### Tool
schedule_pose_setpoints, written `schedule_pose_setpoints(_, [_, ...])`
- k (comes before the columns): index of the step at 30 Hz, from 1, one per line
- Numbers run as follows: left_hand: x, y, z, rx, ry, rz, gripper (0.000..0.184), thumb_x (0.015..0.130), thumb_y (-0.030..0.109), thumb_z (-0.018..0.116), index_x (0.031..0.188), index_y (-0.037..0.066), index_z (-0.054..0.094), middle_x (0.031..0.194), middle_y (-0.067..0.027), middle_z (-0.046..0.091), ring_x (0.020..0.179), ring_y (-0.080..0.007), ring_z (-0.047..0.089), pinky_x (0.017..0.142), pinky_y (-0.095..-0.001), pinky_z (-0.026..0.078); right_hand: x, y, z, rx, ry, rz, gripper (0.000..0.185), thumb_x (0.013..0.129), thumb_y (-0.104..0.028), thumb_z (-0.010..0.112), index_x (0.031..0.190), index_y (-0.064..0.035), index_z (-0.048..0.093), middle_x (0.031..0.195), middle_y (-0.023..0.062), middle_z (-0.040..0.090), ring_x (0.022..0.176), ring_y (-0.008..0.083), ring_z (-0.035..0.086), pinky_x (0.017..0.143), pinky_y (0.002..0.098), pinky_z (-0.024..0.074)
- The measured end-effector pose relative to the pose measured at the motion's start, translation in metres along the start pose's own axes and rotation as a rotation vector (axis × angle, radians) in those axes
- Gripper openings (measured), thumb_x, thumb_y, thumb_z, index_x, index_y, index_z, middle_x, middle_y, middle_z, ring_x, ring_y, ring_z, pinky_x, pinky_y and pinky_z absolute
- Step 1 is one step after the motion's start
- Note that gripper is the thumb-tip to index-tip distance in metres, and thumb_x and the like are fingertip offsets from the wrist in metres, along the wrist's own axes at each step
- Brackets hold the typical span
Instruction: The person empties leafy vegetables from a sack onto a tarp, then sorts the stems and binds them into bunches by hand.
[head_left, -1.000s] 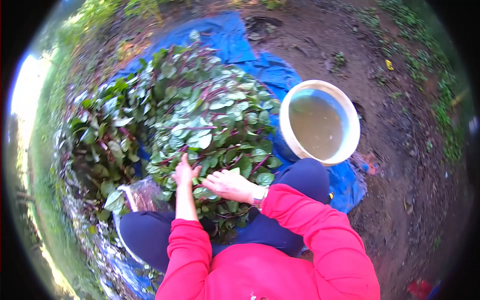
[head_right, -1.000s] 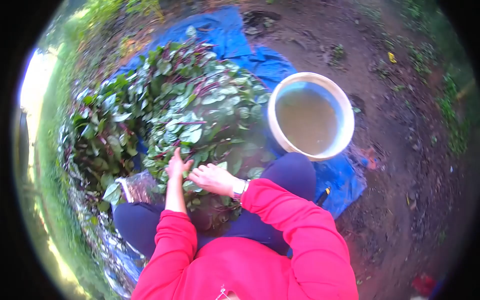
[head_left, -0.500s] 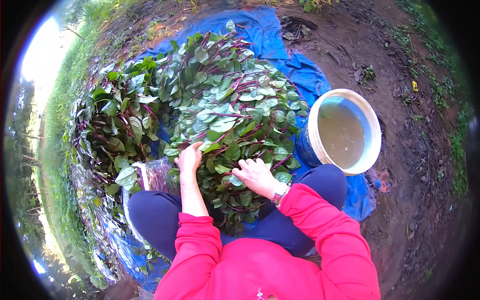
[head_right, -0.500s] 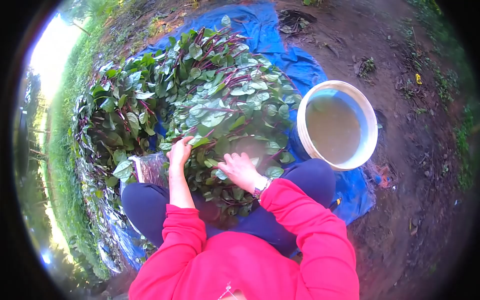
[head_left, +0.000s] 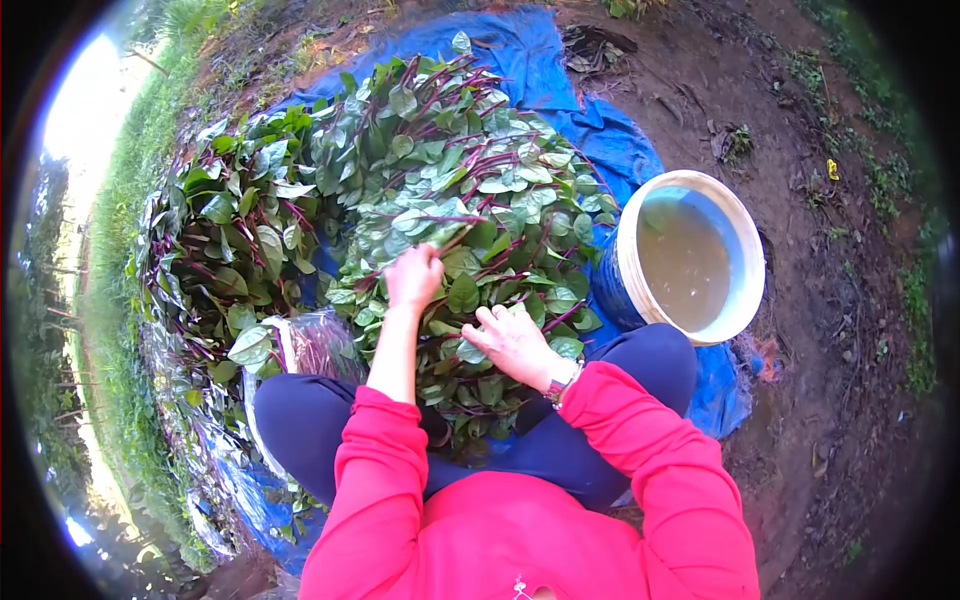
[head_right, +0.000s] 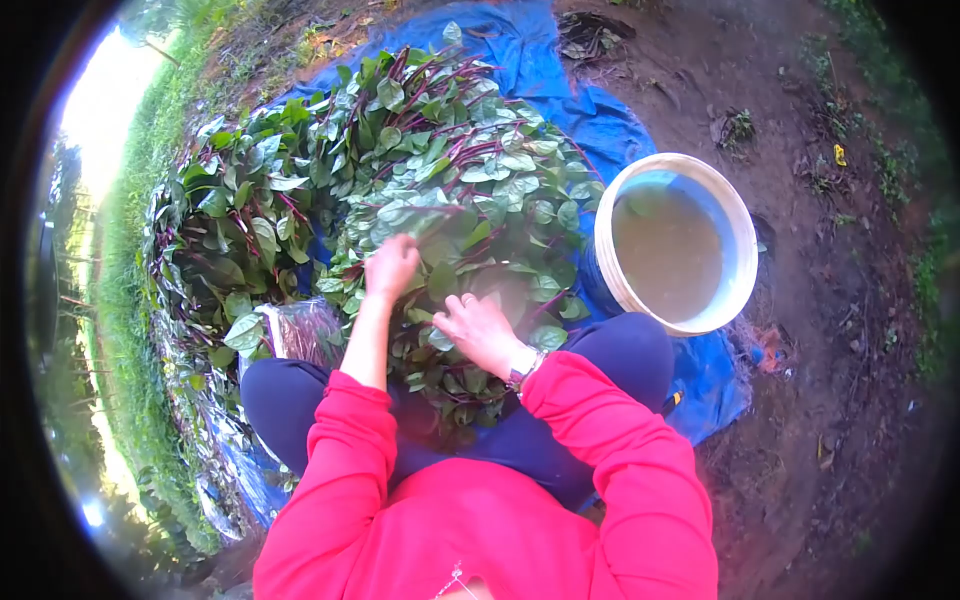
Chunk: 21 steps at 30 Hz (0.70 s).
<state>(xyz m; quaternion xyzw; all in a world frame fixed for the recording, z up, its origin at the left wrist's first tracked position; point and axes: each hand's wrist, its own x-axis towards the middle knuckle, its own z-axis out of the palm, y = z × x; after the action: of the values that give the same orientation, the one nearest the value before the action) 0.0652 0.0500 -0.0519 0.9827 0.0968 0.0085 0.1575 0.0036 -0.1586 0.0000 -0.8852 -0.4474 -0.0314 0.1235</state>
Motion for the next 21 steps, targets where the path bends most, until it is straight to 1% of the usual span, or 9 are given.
schedule_pose_setpoints(3, [-0.006, -0.002, -0.043, -0.286, 0.244, 0.086, 0.017, 0.08, 0.02, 0.055, 0.094, 0.012, 0.06, 0.082, -0.0114, 0.058, 0.075, -0.0324, 0.058, 0.07, -0.0412, 0.046, 0.007, 0.0, -0.001, -0.037, 0.015, 0.089, 0.033, 0.075, -0.013, 0.054, 0.107, -0.0069, 0.05, 0.08, 0.0038, 0.047, 0.074, 0.0174, 0.053, 0.059, 0.0323, 0.0442])
schedule_pose_setpoints(5, [-0.02, 0.008, -0.068, -0.348, 0.156, 0.063, 0.019, 0.078, 0.017, 0.056, 0.094, 0.008, 0.061, 0.082, -0.0127, 0.059, 0.075, -0.032, 0.058, 0.07, -0.0408, 0.046, 0.013, 0.0, -0.006, 0.012, 0.007, 0.112, 0.034, 0.075, -0.012, 0.054, 0.109, -0.0049, 0.049, 0.086, 0.0059, 0.049, 0.076, 0.0193, 0.055, 0.062, 0.0332, 0.0459])
schedule_pose_setpoints(7, [-0.038, 0.018, -0.08, -0.424, -0.241, 0.246, 0.02, 0.076, 0.015, 0.056, 0.093, 0.007, 0.063, 0.082, -0.0125, 0.061, 0.077, -0.0277, 0.06, 0.07, -0.0379, 0.047, 0.018, -0.001, -0.013, -0.002, 0.091, 0.116, 0.035, 0.075, -0.012, 0.054, 0.109, -0.0051, 0.049, 0.089, 0.0075, 0.049, 0.079, 0.0202, 0.055, 0.064, 0.0337, 0.0467])
schedule_pose_setpoints(10, [-0.054, 0.039, -0.101, -0.375, -0.616, 0.106, 0.027, 0.071, 0.013, 0.057, 0.097, 0.006, 0.064, 0.086, -0.0129, 0.063, 0.081, -0.0253, 0.061, 0.077, -0.0342, 0.048, 0.017, 0.0, -0.009, -0.025, 0.178, 0.155, 0.03, 0.074, -0.01, 0.055, 0.103, -0.005, 0.051, 0.095, 0.0104, 0.049, 0.08, 0.0212, 0.056, 0.06, 0.0329, 0.0481])
schedule_pose_setpoints(13, [-0.045, 0.018, -0.076, -0.484, -0.648, 0.177, 0.027, 0.071, 0.016, 0.061, 0.097, 0.008, 0.065, 0.094, -0.0137, 0.062, 0.091, -0.0259, 0.058, 0.082, -0.0342, 0.046, 0.007, 0.005, 0.002, -0.067, 0.079, 0.168, 0.019, 0.072, -0.011, 0.057, 0.09, -0.0065, 0.057, 0.093, 0.0096, 0.051, 0.081, 0.021, 0.056, 0.054, 0.0323, 0.0482])
schedule_pose_setpoints(15, [-0.048, 0.011, -0.042, -0.163, -0.274, 0.161, 0.054, 0.069, 0.02, 0.068, 0.12, 0.016, 0.054, 0.12, -0.0175, 0.047, 0.109, -0.0338, 0.049, 0.092, -0.0416, 0.042, 0.004, 0.005, -0.004, -0.078, -0.038, 0.118, 0.014, 0.071, -0.012, 0.057, 0.085, -0.0086, 0.059, 0.09, 0.0077, 0.052, 0.084, 0.0201, 0.056, 0.054, 0.0316, 0.047])
schedule_pose_setpoints(17, [-0.059, 0.015, -0.015, 0.044, -0.212, -0.04, 0.077, 0.067, 0.023, 0.07, 0.135, 0.023, 0.035, 0.126, -0.0169, 0.042, 0.112, -0.0385, 0.047, 0.094, -0.0475, 0.04, 0.002, 0.004, -0.004, -0.072, -0.032, 0.094, 0.015, 0.071, -0.014, 0.057, 0.085, -0.0104, 0.059, 0.088, 0.0063, 0.053, 0.091, 0.0213, 0.054, 0.064, 0.0345, 0.0452])
schedule_pose_setpoints(18, [-0.059, 0.008, -0.002, 0.052, -0.417, -0.133, 0.089, 0.066, 0.024, 0.072, 0.14, 0.026, 0.023, 0.13, -0.0168, 0.038, 0.115, -0.0414, 0.044, 0.094, -0.0515, 0.04, 0.001, 0.005, 0.001, -0.055, -0.01, 0.03, 0.014, 0.071, -0.014, 0.057, 0.085, -0.011, 0.058, 0.088, 0.0062, 0.053, 0.094, 0.0225, 0.052, 0.069, 0.0378, 0.0429])
schedule_pose_setpoints(21, [-0.057, -0.011, 0.009, -0.174, -0.465, -0.181, 0.065, 0.069, 0.023, 0.063, 0.13, 0.024, 0.041, 0.113, -0.0179, 0.058, 0.103, -0.0344, 0.057, 0.087, -0.0445, 0.046, 0.0, 0.003, 0.002, -0.047, 0.006, -0.053, 0.013, 0.072, -0.015, 0.055, 0.085, -0.0153, 0.057, 0.085, 0.0046, 0.05, 0.097, 0.0228, 0.047, 0.089, 0.047, 0.033])
